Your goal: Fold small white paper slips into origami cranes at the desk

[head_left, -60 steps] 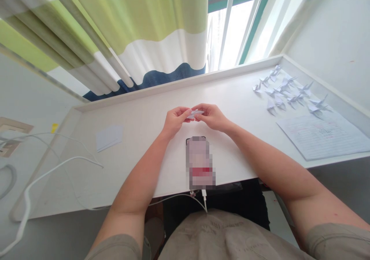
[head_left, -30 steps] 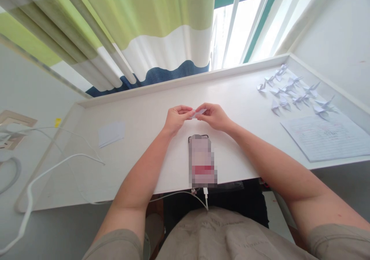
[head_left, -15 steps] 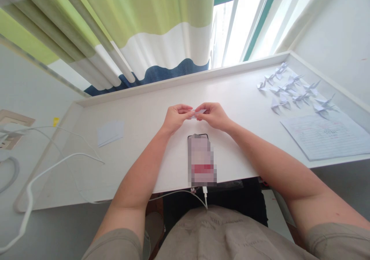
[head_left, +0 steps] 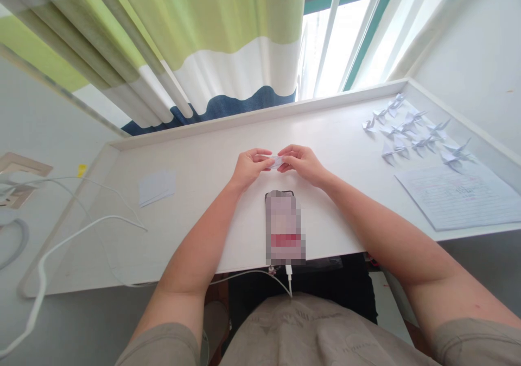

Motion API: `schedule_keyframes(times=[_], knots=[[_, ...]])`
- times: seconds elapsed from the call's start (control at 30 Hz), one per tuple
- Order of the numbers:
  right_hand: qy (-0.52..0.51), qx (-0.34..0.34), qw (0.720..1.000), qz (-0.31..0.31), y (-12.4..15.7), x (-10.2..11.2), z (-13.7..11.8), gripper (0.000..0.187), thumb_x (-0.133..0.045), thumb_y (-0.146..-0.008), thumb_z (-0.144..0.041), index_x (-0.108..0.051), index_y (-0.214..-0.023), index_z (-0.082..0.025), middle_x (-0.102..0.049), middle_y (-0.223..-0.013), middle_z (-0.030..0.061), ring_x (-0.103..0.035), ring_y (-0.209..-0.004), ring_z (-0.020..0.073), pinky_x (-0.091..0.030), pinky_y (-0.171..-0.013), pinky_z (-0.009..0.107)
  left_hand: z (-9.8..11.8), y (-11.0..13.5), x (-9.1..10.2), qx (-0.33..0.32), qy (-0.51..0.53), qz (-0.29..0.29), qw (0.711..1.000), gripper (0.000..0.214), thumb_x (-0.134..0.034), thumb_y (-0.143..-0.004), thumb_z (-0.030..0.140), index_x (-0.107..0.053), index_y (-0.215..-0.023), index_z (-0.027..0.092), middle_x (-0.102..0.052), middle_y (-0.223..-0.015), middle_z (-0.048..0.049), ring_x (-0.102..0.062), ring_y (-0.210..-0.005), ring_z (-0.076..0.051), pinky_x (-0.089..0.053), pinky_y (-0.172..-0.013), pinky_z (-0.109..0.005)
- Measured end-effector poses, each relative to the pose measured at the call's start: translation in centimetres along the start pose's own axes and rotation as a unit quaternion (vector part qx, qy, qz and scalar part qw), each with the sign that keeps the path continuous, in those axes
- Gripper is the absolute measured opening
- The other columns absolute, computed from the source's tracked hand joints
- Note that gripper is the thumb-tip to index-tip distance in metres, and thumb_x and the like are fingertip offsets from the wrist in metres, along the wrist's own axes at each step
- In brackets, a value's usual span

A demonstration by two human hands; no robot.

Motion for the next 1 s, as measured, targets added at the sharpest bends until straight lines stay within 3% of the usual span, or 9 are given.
schedule_keyframes(times=[0.17,0.5,0.63,0.83,1.0], knots=[[0.046,0.021,0.999,0.009,0.0,0.2,-0.2,0.042,-0.094,-0.073,-0.041,-0.071,-0.100,-0.020,-0.079,-0.083,0.0043,-0.076,-0.072,0.0202,-0.064,-0.074,0.038,0.3,0.1,-0.1,-0.008,-0.005,-0.003,1.000,0.039,-0.095,-0.069,0.037,-0.077,-0.098,0.017,-0.080,-0.083,-0.0063,-0.074,-0.080,-0.020,-0.060,-0.084,-0.040],[0.045,0.026,0.999,0.004,0.1,0.2,-0.8,0.047,-0.094,-0.073,-0.042,-0.073,-0.107,-0.019,-0.077,-0.076,0.0030,-0.074,-0.065,0.0193,-0.063,-0.068,0.037,0.3,0.0,-0.5,0.021,0.017,-0.043,0.999,0.037,-0.084,-0.083,0.048,-0.077,-0.098,0.016,-0.081,-0.091,-0.0097,-0.077,-0.082,-0.020,-0.060,-0.082,-0.036],[0.046,0.030,0.999,0.000,-0.1,0.3,-0.5,0.046,-0.095,-0.073,-0.046,-0.074,-0.104,-0.018,-0.078,-0.078,0.0040,-0.075,-0.068,0.0195,-0.064,-0.070,0.037,-0.1,0.1,-0.9,0.024,0.010,-0.064,0.998,0.044,-0.090,-0.078,0.049,-0.075,-0.104,0.016,-0.081,-0.091,-0.0102,-0.077,-0.079,-0.020,-0.058,-0.080,-0.035],[0.097,0.069,0.993,-0.012,-0.1,0.0,-0.6,0.035,-0.086,-0.083,-0.045,-0.075,-0.105,-0.020,-0.081,-0.097,0.0078,-0.076,-0.085,0.0218,-0.063,-0.083,0.041,0.2,-0.1,-0.4,-0.042,-0.045,-0.033,0.998,0.034,-0.092,-0.075,0.041,-0.078,-0.094,0.017,-0.081,-0.089,-0.0082,-0.074,-0.082,-0.020,-0.054,-0.078,-0.034],[0.241,0.182,0.953,0.003,0.2,-0.1,-2.3,0.013,-0.073,-0.095,-0.037,-0.077,-0.096,-0.025,-0.079,-0.101,0.0069,-0.070,-0.100,0.0255,-0.056,-0.095,0.045,1.1,0.0,-0.1,-0.147,-0.146,0.026,0.978,0.011,-0.082,-0.084,0.035,-0.080,-0.087,0.024,-0.081,-0.094,-0.0056,-0.073,-0.093,-0.023,-0.053,-0.094,-0.040]])
Point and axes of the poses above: each hand's wrist, its own y-axis away from the middle knuckle, its own x-axis out of the back of the hand, z = x × y, the point moved 8 cm from there along -y, towards the middle knuckle
